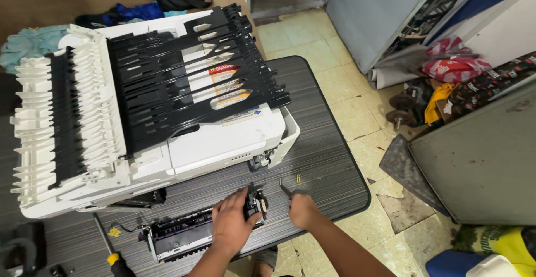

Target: The person uses a screwdriver to remove screws from a white printer, then removes the toner cartridge and a long internal roller. The person places the removed parts on the table.

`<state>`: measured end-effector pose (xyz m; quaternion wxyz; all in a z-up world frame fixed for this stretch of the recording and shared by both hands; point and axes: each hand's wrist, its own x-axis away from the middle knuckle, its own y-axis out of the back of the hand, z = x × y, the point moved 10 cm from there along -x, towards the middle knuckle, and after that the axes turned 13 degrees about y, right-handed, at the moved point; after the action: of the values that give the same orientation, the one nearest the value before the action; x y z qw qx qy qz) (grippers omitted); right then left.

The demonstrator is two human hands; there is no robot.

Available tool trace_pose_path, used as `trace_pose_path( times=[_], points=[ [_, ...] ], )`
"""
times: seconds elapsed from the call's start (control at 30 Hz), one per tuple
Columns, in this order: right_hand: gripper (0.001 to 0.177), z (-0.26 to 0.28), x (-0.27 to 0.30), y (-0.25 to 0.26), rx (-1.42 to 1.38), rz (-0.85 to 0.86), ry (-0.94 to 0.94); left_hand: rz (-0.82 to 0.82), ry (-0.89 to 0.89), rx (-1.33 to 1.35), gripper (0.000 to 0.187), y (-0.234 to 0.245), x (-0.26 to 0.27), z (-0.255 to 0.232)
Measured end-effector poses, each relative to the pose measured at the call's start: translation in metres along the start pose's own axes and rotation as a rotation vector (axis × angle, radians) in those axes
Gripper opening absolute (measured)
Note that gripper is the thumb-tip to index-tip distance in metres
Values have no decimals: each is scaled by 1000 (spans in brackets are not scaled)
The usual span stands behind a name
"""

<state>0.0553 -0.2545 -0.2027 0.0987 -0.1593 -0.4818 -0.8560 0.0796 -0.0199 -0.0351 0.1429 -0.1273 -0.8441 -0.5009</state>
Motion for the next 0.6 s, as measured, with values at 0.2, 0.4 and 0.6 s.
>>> trace_pose_path(
  times=[0.2,0.4,0.6],
  points=[
    [18,3,0,-1,34,-64,136,-17,-8,27,87,3,8,3],
    [22,-4,18,12,-78,7,-91,3,-10,17,91,3,12,11],
    [25,-10,28,21,-164,-225,-132,-8,-34,-17,89,7,13,17]
  ],
)
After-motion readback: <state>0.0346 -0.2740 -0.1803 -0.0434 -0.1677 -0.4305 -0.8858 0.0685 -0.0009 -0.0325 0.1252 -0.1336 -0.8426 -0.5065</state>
